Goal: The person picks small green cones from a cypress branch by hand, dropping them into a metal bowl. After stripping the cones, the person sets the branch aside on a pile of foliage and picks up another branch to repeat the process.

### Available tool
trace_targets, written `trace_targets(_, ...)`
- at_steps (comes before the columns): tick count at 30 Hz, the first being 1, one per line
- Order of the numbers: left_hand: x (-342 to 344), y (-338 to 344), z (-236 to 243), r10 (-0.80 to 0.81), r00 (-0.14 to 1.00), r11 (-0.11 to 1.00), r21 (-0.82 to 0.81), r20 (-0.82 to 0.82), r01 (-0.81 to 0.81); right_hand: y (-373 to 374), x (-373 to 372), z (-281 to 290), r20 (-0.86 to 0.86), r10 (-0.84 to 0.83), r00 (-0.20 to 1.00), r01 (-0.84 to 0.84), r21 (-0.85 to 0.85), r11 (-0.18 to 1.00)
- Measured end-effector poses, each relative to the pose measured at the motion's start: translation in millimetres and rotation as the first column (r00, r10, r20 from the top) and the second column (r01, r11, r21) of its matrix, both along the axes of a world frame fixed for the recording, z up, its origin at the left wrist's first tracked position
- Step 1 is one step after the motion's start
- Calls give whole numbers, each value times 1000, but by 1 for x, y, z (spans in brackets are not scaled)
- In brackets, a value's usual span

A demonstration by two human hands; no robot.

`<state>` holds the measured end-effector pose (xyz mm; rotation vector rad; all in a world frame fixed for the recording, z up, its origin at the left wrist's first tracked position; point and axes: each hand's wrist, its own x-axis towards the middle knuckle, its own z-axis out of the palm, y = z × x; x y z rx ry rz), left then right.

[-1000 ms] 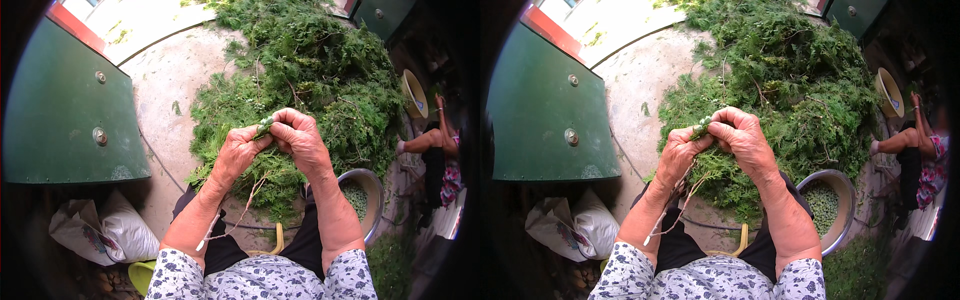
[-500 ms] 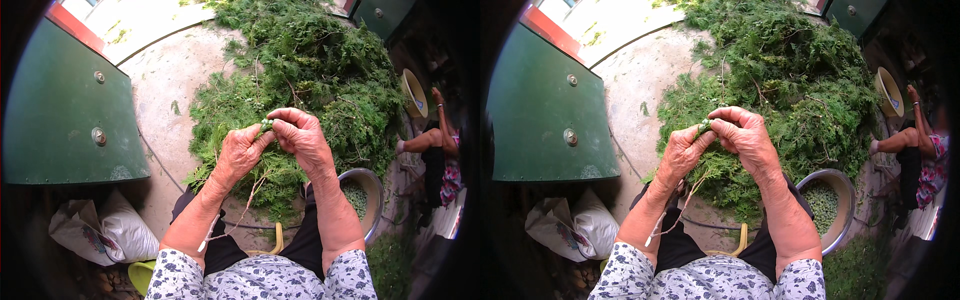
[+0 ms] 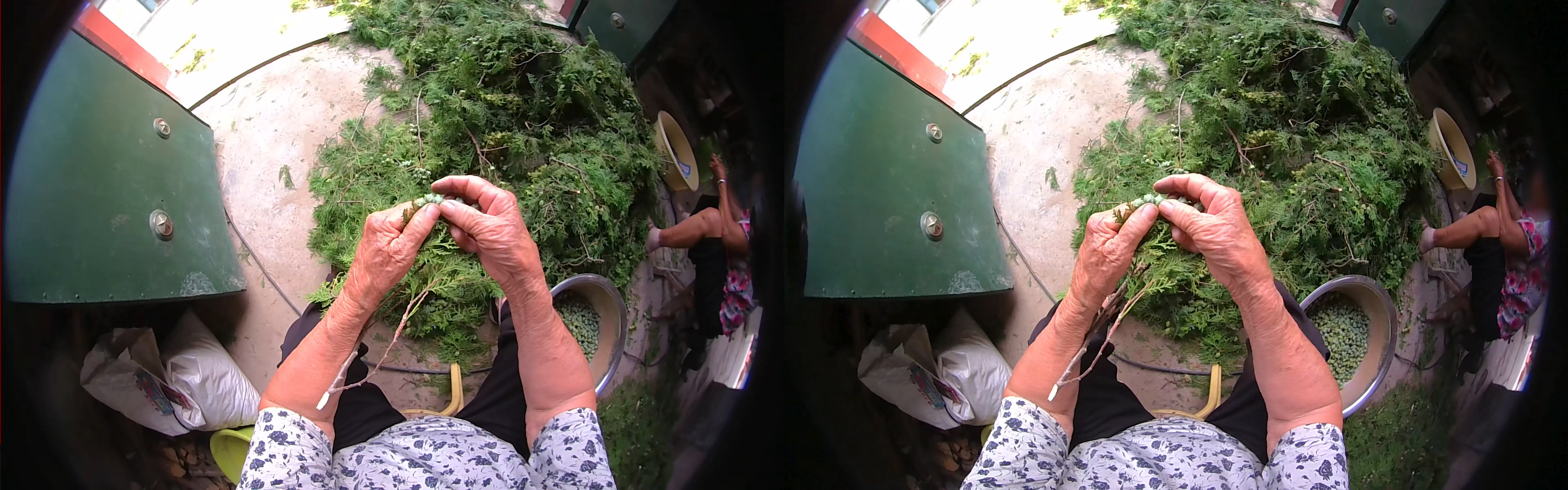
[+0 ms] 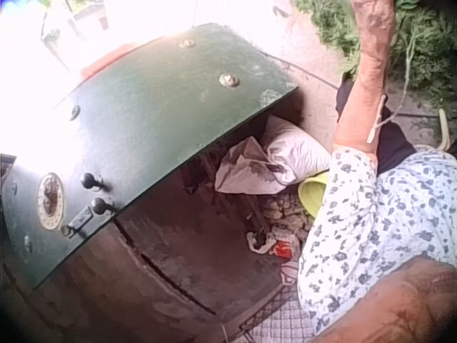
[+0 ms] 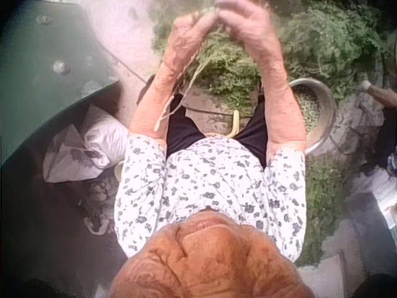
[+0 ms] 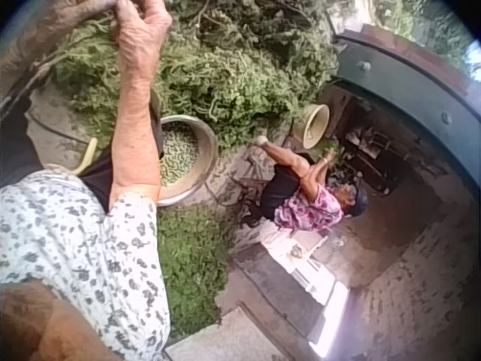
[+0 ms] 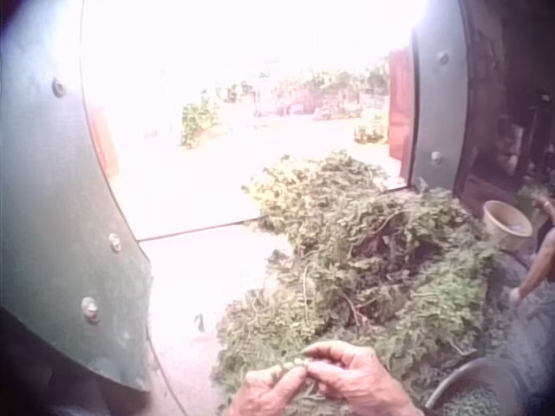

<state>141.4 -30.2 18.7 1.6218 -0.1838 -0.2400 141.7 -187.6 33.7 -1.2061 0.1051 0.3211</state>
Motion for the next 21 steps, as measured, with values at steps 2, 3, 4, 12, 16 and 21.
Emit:
trace_targets(2, 0, 0, 1, 0, 999, 997, 82, 53, -5, -1, 0, 0, -13, 26, 1000, -25, 14, 1000)
trace_targets(3, -1, 0, 1, -1, 999, 997, 82, 53, -3, -1, 0, -1, -4, 23, 1000, -23, 20, 1000)
trace_targets(4, -1, -1, 3, 4, 998, 995, 95, 62, -10, -2, 0, -1, 6, 21, 1000, -21, 25, 999)
trace_targets(12, -5, -4, 7, 61, 960, 970, 211, 273, -122, 10, -5, -5, 177, -138, 975, 164, -141, 976)
trace_targets(16, -2, -6, 7, 68, 933, 975, 177, 353, -138, 1, 0, -4, 14, -182, 983, 176, 189, 966)
trace_targets(21, -3, -5, 5, 42, 977, 978, 191, 210, -83, -6, -2, 0, 49, 38, 998, -43, 119, 992)
